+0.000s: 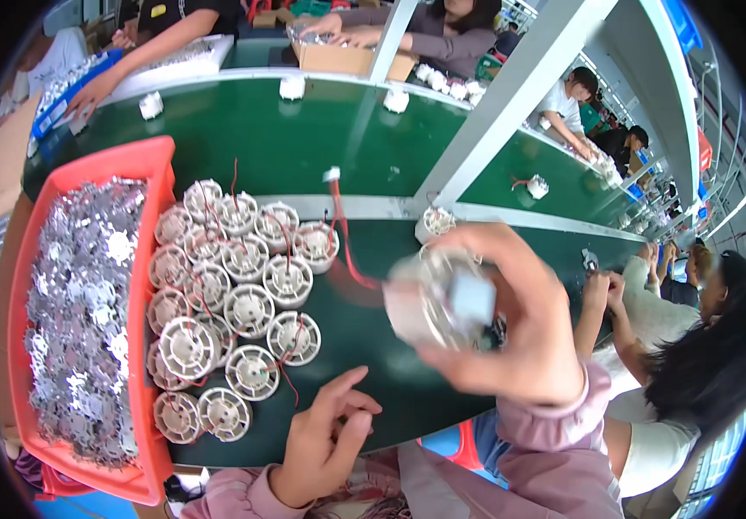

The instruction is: The person assembles light fixtures by inserting small circuit modules into circular plastic housings by hand and placing the assembled units onto the conveyor belt.

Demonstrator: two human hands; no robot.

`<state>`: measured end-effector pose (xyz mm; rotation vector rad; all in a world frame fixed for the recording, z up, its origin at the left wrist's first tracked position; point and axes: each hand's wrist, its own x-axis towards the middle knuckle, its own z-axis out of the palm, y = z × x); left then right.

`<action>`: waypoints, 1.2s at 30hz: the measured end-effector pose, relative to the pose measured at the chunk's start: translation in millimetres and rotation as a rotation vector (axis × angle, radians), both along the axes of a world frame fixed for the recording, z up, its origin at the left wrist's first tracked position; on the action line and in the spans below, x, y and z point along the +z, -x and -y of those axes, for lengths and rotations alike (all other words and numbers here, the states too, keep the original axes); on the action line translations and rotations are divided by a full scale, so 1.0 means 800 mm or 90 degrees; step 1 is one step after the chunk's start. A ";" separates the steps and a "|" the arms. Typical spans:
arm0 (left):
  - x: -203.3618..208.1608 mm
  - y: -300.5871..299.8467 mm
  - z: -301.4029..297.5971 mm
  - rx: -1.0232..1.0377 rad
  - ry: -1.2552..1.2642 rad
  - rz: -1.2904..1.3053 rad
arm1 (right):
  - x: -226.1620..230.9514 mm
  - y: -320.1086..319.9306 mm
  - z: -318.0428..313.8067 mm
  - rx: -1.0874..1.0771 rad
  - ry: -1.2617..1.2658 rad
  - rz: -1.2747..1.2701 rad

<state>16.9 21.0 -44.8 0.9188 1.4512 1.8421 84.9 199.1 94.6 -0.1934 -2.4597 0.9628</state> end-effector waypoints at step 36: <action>-0.004 0.006 -0.001 0.096 0.182 -0.070 | -0.145 0.490 -0.341 -0.212 -0.349 0.491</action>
